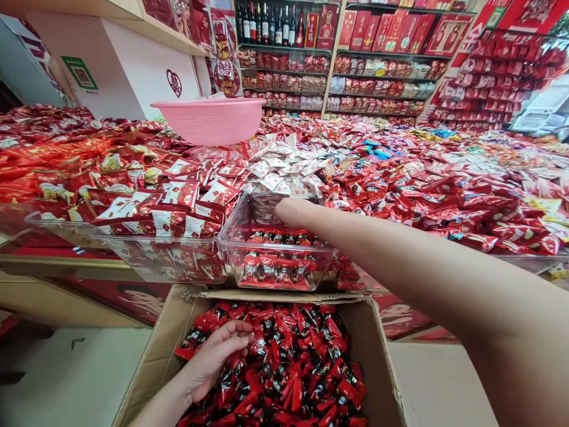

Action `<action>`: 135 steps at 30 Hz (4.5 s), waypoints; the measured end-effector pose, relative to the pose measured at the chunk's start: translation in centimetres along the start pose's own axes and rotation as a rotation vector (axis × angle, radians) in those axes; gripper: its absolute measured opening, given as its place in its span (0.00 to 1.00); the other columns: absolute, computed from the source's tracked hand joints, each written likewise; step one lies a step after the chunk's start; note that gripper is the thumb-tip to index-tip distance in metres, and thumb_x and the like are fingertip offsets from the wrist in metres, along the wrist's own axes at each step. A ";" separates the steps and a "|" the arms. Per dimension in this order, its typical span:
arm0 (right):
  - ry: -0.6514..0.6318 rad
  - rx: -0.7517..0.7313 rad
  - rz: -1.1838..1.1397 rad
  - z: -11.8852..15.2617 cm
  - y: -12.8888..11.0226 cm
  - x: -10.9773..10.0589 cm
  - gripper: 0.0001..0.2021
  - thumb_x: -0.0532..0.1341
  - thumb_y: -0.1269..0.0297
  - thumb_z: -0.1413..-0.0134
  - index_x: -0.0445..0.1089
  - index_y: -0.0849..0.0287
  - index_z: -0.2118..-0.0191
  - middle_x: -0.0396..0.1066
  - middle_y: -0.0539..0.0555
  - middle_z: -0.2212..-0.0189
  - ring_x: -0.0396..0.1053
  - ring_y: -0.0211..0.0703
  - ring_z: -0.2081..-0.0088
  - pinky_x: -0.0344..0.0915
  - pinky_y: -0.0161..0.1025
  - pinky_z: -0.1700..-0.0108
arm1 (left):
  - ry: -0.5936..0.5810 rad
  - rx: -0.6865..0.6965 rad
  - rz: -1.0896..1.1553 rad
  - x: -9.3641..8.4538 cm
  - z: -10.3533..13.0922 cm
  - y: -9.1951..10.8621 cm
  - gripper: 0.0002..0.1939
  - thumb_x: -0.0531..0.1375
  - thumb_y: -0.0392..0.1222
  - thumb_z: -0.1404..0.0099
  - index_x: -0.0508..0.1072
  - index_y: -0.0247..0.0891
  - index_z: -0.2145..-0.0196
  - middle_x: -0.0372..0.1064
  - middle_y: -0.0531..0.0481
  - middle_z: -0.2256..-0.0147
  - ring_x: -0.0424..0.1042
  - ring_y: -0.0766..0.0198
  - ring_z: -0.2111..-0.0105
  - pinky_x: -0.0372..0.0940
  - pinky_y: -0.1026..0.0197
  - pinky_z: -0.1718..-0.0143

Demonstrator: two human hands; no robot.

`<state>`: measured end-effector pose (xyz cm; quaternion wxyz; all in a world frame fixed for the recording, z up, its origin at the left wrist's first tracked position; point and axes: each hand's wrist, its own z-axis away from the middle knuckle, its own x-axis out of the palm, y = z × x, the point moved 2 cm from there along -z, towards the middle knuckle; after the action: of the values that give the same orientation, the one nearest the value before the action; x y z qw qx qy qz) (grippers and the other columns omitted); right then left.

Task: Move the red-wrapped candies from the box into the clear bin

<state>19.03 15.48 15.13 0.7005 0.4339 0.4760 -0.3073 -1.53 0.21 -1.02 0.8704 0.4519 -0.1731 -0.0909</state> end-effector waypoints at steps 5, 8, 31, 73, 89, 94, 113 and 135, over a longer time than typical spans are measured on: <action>-0.088 -0.071 0.021 -0.3 -1.1 1.7 0.12 0.53 0.74 0.59 0.69 0.69 0.66 0.69 0.64 0.69 0.66 0.46 0.66 0.58 0.35 0.68 | -0.001 -0.006 0.010 -0.2 -0.1 0.0 0.09 0.58 0.37 0.54 0.67 0.36 0.71 0.67 0.55 0.77 0.62 0.71 0.80 0.51 0.70 0.81; -0.150 -0.094 0.019 -0.1 -1.5 1.8 0.13 0.56 0.70 0.62 0.69 0.69 0.67 0.70 0.63 0.69 0.67 0.47 0.68 0.58 0.35 0.69 | -0.014 -0.007 -0.012 -0.2 -0.3 -0.1 0.08 0.58 0.38 0.52 0.66 0.36 0.71 0.67 0.55 0.77 0.61 0.72 0.81 0.50 0.70 0.81; 0.336 0.019 -0.611 10.9 -4.3 -6.0 0.11 0.52 0.58 0.52 0.66 0.58 0.70 0.66 0.50 0.76 0.62 0.34 0.75 0.56 0.33 0.72 | -0.048 0.256 0.191 1.8 3.2 4.9 0.16 0.58 0.27 0.54 0.66 0.38 0.65 0.66 0.50 0.65 0.63 0.66 0.63 0.58 0.65 0.62; 0.095 -0.183 0.047 -0.7 -0.8 0.2 0.10 0.54 0.73 0.62 0.67 0.68 0.69 0.68 0.61 0.70 0.64 0.44 0.68 0.56 0.35 0.69 | 0.113 0.580 -1.146 -1.3 0.4 1.1 0.08 0.50 0.38 0.45 0.67 0.40 0.68 0.65 0.50 0.70 0.64 0.61 0.68 0.58 0.60 0.66; -0.191 -0.161 -0.001 -0.8 -2.6 1.5 0.14 0.56 0.64 0.60 0.70 0.69 0.68 0.70 0.61 0.70 0.66 0.43 0.71 0.55 0.33 0.74 | 0.124 0.553 -1.174 -1.6 -0.2 0.9 0.08 0.50 0.39 0.44 0.67 0.41 0.68 0.66 0.51 0.70 0.64 0.62 0.68 0.58 0.61 0.67; -0.060 -0.131 -0.053 -0.8 -0.9 -0.4 0.15 0.57 0.57 0.58 0.70 0.65 0.70 0.68 0.57 0.74 0.64 0.40 0.73 0.55 0.35 0.73 | 0.085 0.565 -1.227 -1.6 0.0 0.8 0.08 0.50 0.39 0.44 0.67 0.41 0.67 0.65 0.50 0.67 0.63 0.60 0.66 0.58 0.60 0.65; -0.009 0.036 -1.059 11.6 -16.8 14.8 0.12 0.62 0.66 0.65 0.67 0.59 0.67 0.66 0.53 0.68 0.64 0.41 0.65 0.59 0.35 0.64 | 0.042 0.637 -0.935 -0.2 1.3 2.4 0.12 0.47 0.33 0.43 0.63 0.42 0.61 0.62 0.51 0.66 0.62 0.65 0.65 0.57 0.62 0.61; 0.315 0.296 -1.777 13.0 -15.7 13.5 0.13 0.55 0.62 0.53 0.54 0.59 0.62 0.63 0.49 0.75 0.63 0.35 0.75 0.63 0.35 0.72 | 0.006 0.354 -0.202 2.6 0.1 0.4 0.17 0.59 0.40 0.50 0.62 0.36 0.61 0.61 0.58 0.78 0.63 0.70 0.75 0.58 0.66 0.70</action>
<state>15.83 -3.23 -0.16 0.0702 0.0300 0.6808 -0.7285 0.81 -0.42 -0.09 0.7642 0.6134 -0.1373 -0.1445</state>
